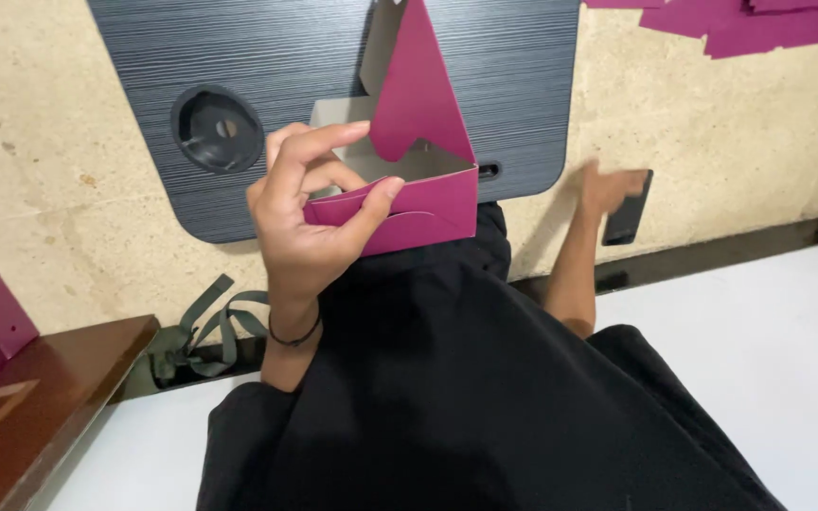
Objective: Fold and assemble a cardboard box from a flat pre-cut sheet.
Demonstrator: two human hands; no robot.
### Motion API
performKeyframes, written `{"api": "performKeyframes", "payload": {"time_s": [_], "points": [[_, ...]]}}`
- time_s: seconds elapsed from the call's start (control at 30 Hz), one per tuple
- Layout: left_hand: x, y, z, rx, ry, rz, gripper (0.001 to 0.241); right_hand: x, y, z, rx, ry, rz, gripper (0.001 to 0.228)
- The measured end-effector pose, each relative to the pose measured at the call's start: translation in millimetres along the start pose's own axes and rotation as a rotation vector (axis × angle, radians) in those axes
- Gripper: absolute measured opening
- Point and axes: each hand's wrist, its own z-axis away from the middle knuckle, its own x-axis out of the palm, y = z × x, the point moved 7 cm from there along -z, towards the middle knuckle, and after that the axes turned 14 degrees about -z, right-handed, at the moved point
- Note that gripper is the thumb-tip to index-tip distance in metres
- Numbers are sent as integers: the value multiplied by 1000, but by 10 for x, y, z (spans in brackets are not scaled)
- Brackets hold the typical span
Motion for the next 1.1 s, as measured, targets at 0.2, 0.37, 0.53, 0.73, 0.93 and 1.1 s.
{"api": "performKeyframes", "payload": {"time_s": [0.2,0.37,0.53,0.73,0.93,1.1], "points": [[44,-19,-15,-7,3,13,37,-425,234,408,267,22,175,90],[45,-43,-4,5,1,7,38,-444,40,531,137,58,110,87],[21,-39,-2,-7,11,7,38,-424,-34,464,183,29,91,90],[-6,-12,9,13,45,-105,37,-685,-1052,597,-137,-108,-434,68],[1,-76,56,-13,117,-140,40,-1810,-3598,1542,-765,-414,-1145,60],[-31,32,21,-46,104,-170,38,-2184,-4594,3315,-1529,-879,-584,36]]}}
